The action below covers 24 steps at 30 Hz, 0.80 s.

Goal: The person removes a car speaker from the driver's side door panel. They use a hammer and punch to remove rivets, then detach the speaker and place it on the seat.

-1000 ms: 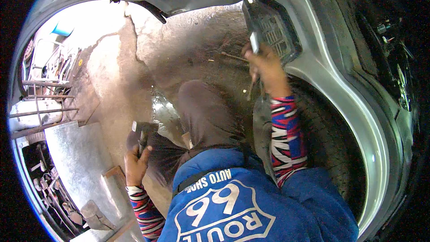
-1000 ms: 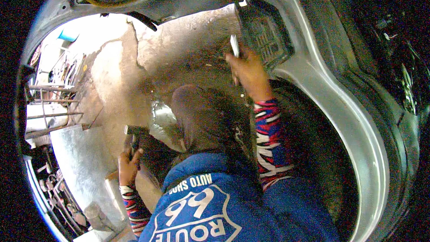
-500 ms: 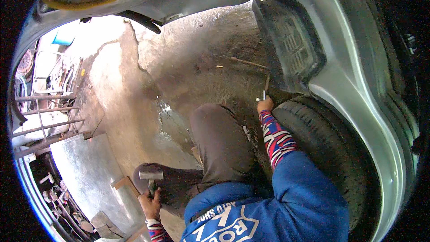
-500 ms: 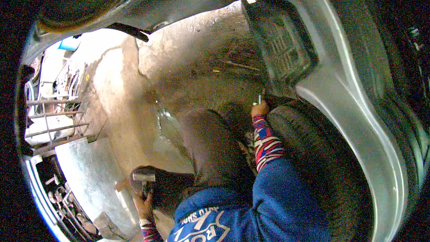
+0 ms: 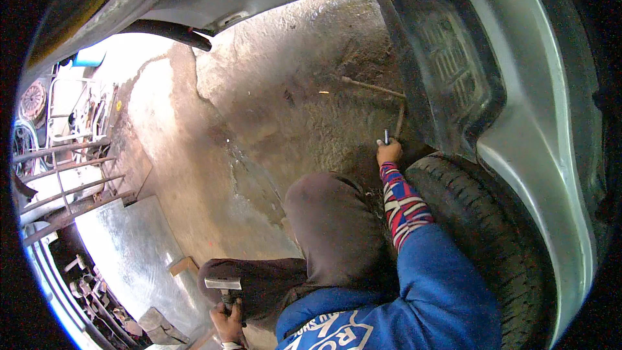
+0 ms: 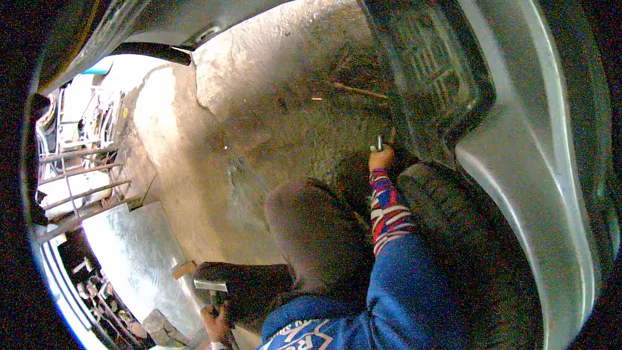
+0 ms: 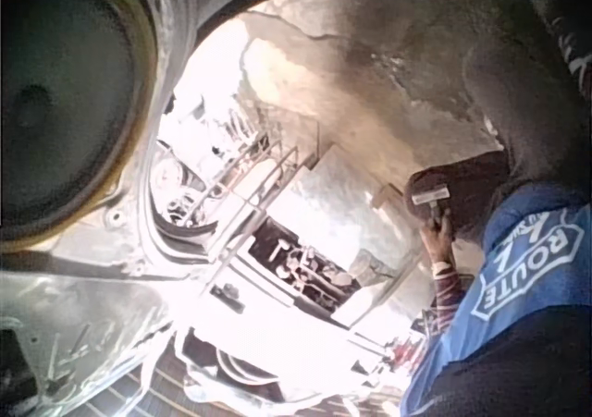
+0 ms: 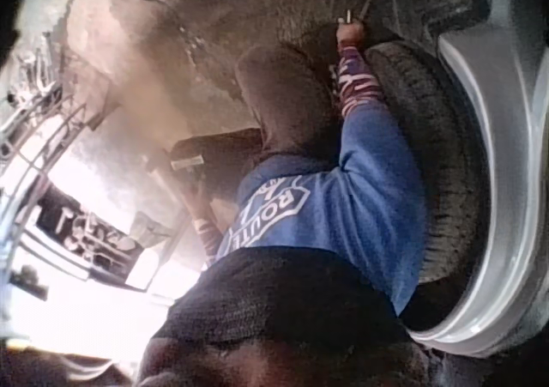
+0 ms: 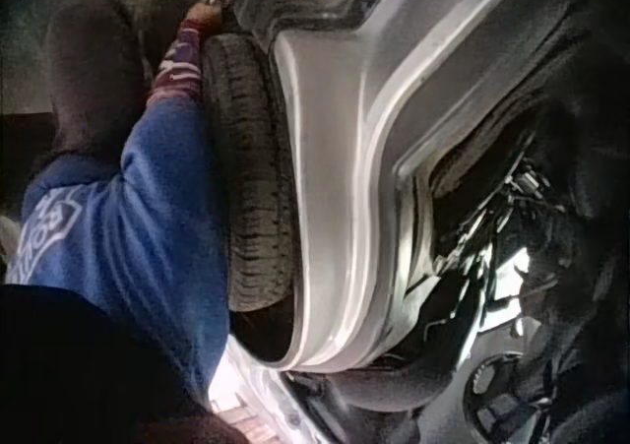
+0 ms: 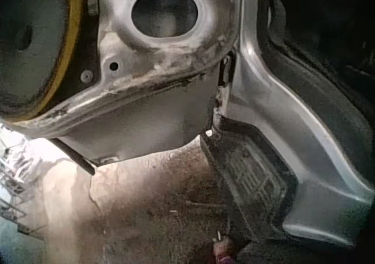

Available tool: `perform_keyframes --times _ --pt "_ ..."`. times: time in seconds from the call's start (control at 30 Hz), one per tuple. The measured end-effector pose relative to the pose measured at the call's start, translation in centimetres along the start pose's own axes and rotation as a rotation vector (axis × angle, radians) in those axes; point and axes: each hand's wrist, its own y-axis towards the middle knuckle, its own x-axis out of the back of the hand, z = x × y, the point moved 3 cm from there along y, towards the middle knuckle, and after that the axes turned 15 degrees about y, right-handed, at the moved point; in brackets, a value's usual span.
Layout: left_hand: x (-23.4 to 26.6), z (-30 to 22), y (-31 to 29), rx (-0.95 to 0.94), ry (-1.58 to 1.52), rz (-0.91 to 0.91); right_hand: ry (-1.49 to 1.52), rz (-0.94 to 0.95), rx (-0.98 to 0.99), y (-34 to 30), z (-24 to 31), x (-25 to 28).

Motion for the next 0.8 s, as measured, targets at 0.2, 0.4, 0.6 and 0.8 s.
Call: perform_keyframes --times 0.2,0.4,0.6,0.8 --pt "0.4 -2.9 1.2 -0.147 0.021 -0.026 1.176 0.628 -0.43 -3.5 12.4 6.3" --pt "0.5 -6.3 2.8 -0.286 -0.031 -0.023 1.46 1.093 -0.287 -7.8 26.0 14.6" --pt "0.5 -8.3 4.3 -0.444 -0.069 -0.078 1.533 1.332 -0.079 -11.4 34.4 19.6" --pt "-0.7 -8.1 6.7 -0.393 -0.113 -0.03 1.604 1.251 0.01 -13.8 38.9 23.9"
